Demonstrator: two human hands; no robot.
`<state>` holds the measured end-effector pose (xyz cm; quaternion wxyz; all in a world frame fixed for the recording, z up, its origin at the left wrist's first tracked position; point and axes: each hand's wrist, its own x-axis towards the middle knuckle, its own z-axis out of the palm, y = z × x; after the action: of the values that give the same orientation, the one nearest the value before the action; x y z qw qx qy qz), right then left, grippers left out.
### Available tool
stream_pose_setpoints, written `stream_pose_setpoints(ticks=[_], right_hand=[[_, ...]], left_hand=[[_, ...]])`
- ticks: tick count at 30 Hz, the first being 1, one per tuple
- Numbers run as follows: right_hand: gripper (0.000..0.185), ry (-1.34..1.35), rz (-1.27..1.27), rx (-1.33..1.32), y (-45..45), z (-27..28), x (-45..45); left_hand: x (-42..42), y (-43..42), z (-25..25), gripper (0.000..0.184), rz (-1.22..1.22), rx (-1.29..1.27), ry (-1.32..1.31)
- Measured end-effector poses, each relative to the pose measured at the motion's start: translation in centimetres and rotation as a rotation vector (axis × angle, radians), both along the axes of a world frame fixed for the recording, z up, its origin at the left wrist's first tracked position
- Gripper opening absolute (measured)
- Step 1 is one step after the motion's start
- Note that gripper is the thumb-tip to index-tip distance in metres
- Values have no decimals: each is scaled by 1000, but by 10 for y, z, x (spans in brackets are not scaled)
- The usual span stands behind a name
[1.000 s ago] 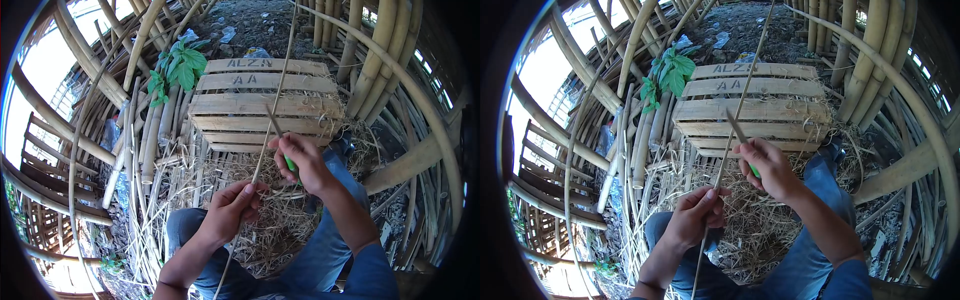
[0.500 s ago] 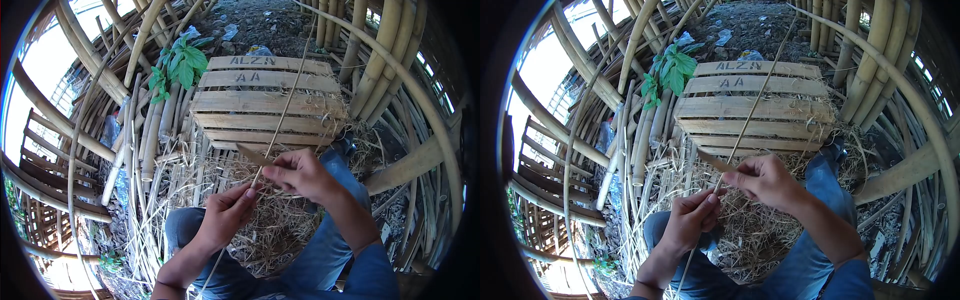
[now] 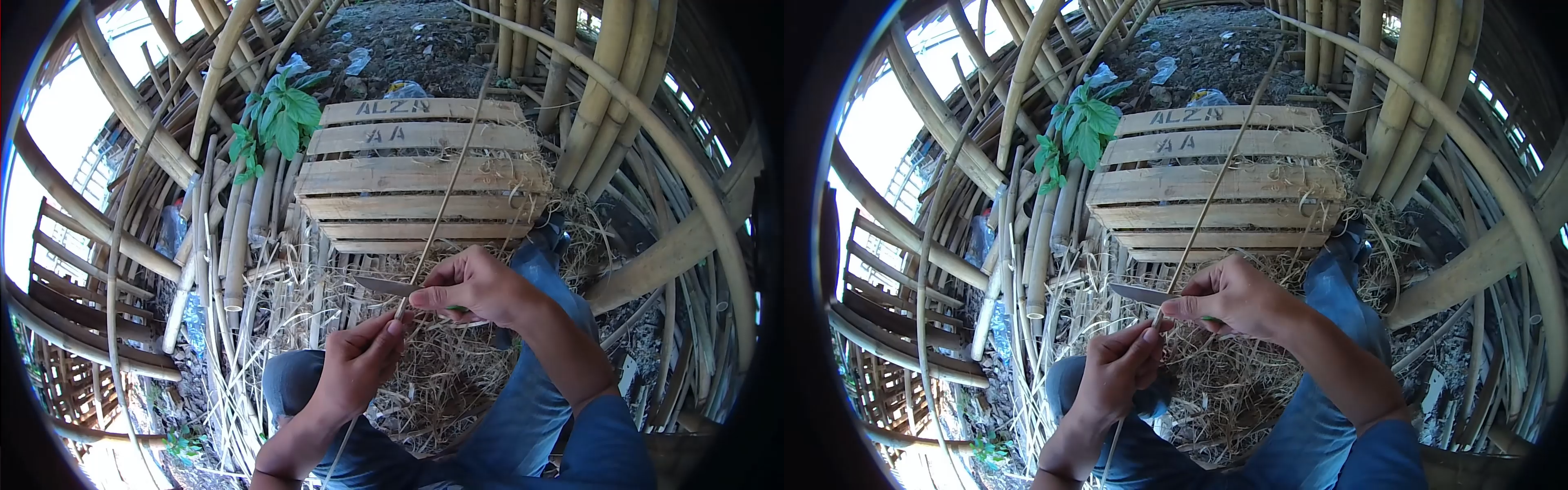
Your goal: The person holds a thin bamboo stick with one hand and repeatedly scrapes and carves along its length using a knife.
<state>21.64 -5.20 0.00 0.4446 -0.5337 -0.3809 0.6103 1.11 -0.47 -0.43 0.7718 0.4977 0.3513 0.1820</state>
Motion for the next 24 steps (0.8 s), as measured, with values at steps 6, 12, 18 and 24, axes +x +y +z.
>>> stream_pose_setpoints(ticks=[6,12,18,24], right_hand=[[22,-105,-12,35,0,4,0],[19,-315,-342,123,2,8,36],[27,-355,-190,153,-5,-2,4],[27,-212,-110,104,-3,3,8]], left_hand=[[0,0,0,29,0,11,-6],[-8,0,5,27,0,-20,-8],[-8,1,1,26,4,-24,11],[-10,-1,7,26,3,-46,6]])
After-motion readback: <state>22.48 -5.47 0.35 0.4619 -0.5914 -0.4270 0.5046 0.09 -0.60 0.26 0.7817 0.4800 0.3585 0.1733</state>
